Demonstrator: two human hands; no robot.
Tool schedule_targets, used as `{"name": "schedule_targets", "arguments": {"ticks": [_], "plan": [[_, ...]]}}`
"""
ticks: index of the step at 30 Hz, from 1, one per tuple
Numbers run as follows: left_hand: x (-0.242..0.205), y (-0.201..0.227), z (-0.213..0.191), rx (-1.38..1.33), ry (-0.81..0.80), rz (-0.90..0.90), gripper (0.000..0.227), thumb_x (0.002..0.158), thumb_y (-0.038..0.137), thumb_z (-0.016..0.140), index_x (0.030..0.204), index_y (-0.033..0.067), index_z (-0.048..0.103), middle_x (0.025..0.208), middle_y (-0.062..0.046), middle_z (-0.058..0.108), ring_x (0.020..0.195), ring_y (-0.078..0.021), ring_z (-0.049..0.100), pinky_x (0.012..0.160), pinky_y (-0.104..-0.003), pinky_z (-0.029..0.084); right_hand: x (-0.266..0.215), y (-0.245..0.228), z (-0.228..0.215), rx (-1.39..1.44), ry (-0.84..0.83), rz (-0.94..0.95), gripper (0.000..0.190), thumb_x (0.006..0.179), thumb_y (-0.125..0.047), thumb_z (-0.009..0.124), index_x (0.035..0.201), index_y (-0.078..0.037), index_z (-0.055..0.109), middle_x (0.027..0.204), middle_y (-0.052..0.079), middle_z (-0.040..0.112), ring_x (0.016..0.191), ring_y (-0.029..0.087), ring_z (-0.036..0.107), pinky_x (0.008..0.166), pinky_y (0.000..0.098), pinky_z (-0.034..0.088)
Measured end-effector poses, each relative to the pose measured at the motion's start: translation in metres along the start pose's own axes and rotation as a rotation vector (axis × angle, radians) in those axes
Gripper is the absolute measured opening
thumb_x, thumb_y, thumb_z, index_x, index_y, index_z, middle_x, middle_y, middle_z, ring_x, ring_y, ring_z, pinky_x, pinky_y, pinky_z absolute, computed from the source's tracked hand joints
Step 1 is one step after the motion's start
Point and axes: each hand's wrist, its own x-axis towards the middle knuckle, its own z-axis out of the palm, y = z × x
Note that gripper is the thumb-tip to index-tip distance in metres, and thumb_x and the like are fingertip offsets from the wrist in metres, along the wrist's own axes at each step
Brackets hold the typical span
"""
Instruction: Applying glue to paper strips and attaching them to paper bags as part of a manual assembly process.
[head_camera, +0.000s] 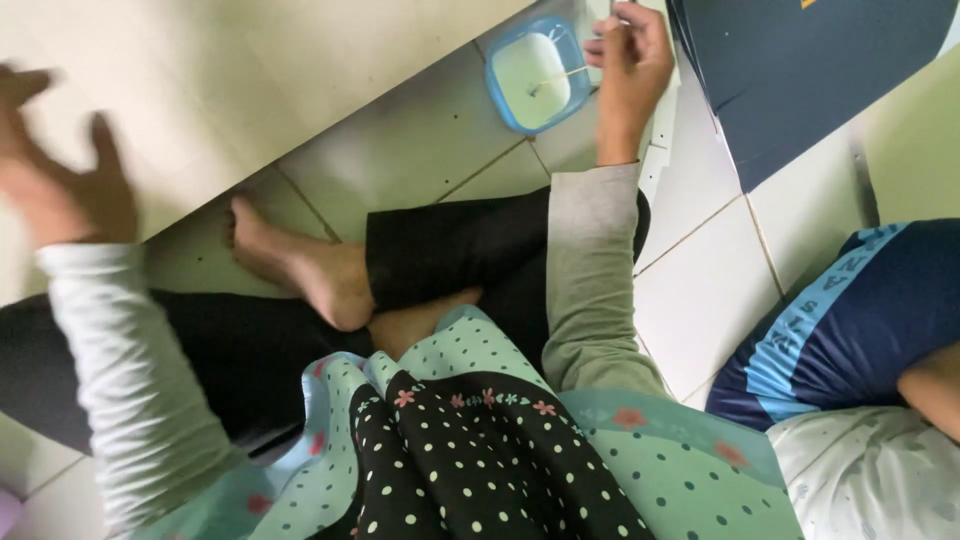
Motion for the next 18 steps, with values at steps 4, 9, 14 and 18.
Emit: {"name": "schedule_targets", "arguments": {"ticks": [4, 9, 14, 18], "plan": [[0.049, 0.077, 0.17, 0.092, -0.3, 0.088, 0.075, 0.093, 0.019, 0.099, 0.154, 0.0075, 0.057, 0.16, -0.022, 0.033, 0.146, -0.0436, 0.029, 0.118, -0.065, 0.026, 0.026, 0.06, -0.064, -0.272, 0.154, 0.039, 0.018, 0.087, 0.002, 0.065, 0.101, -0.007, 0.073, 0.08, 0.003, 0.073, 0.064, 0.011, 0.063, 0.059, 0.0243, 0.055], [0.067, 0.079, 0.296, 0.191, -0.629, -0.047, 0.096, 0.094, 0.028, 0.091, 0.168, 0.0348, 0.03, 0.169, -0.007, 0.005, 0.149, -0.045, 0.0, 0.115, -0.083, 0.008, 0.04, 0.109, -0.086, -0.525, -0.172, 0.139, 0.023, 0.084, 0.0, 0.071, 0.104, -0.009, 0.078, 0.095, 0.003, 0.078, 0.082, 0.013, 0.07, 0.075, 0.0254, 0.059], [0.076, 0.06, 0.308, 0.2, -0.5, -0.035, 0.085, 0.094, 0.011, 0.095, 0.164, 0.026, 0.049, 0.168, -0.007, 0.013, 0.147, -0.045, 0.005, 0.113, -0.081, 0.011, 0.049, 0.137, -0.068, -0.515, -0.27, 0.184, 0.039, 0.078, -0.002, 0.084, 0.115, -0.01, 0.072, 0.103, 0.007, 0.075, 0.084, 0.018, 0.07, 0.074, 0.0301, 0.058], [0.091, 0.077, 0.322, 0.156, -0.465, -0.036, 0.076, 0.091, 0.023, 0.094, 0.156, 0.0145, 0.054, 0.165, -0.019, 0.022, 0.146, -0.0474, 0.007, 0.112, -0.08, 0.009, 0.047, 0.157, -0.056, -0.589, -0.349, 0.137, 0.054, 0.075, -0.006, 0.09, 0.12, -0.012, 0.062, 0.117, 0.008, 0.064, 0.107, 0.027, 0.064, 0.09, 0.0406, 0.053]]}}
